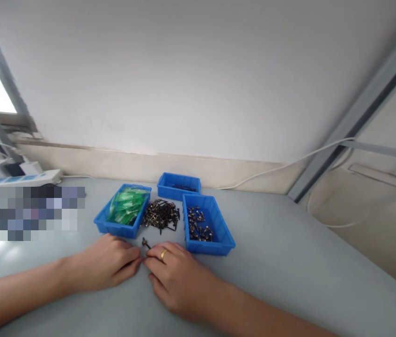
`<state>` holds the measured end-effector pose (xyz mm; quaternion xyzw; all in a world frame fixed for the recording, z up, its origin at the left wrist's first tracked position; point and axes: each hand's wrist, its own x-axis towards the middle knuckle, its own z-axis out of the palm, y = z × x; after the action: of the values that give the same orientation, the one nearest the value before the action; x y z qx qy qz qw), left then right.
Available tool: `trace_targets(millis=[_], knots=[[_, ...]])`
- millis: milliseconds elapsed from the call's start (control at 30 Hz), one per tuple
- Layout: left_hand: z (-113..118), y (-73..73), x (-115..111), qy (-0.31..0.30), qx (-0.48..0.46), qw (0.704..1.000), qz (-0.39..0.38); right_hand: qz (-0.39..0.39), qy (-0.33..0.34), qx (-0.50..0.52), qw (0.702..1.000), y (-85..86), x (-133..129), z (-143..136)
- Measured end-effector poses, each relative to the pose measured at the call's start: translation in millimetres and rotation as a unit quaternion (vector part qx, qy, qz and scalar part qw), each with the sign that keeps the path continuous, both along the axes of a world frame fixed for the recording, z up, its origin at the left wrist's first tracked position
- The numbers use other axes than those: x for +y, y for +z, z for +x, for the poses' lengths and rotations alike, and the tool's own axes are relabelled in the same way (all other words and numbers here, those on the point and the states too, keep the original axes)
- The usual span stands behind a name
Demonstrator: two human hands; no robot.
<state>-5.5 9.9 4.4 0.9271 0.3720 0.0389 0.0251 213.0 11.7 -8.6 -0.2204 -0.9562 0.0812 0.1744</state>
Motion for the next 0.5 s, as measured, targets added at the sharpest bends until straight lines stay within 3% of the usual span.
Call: trace_targets(millis=[500], knots=[[0.3, 1.0, 0.5, -0.002, -0.003, 1.0, -0.002, 0.011, 0.007, 0.006, 1.0, -1.9, 1.8, -1.1]])
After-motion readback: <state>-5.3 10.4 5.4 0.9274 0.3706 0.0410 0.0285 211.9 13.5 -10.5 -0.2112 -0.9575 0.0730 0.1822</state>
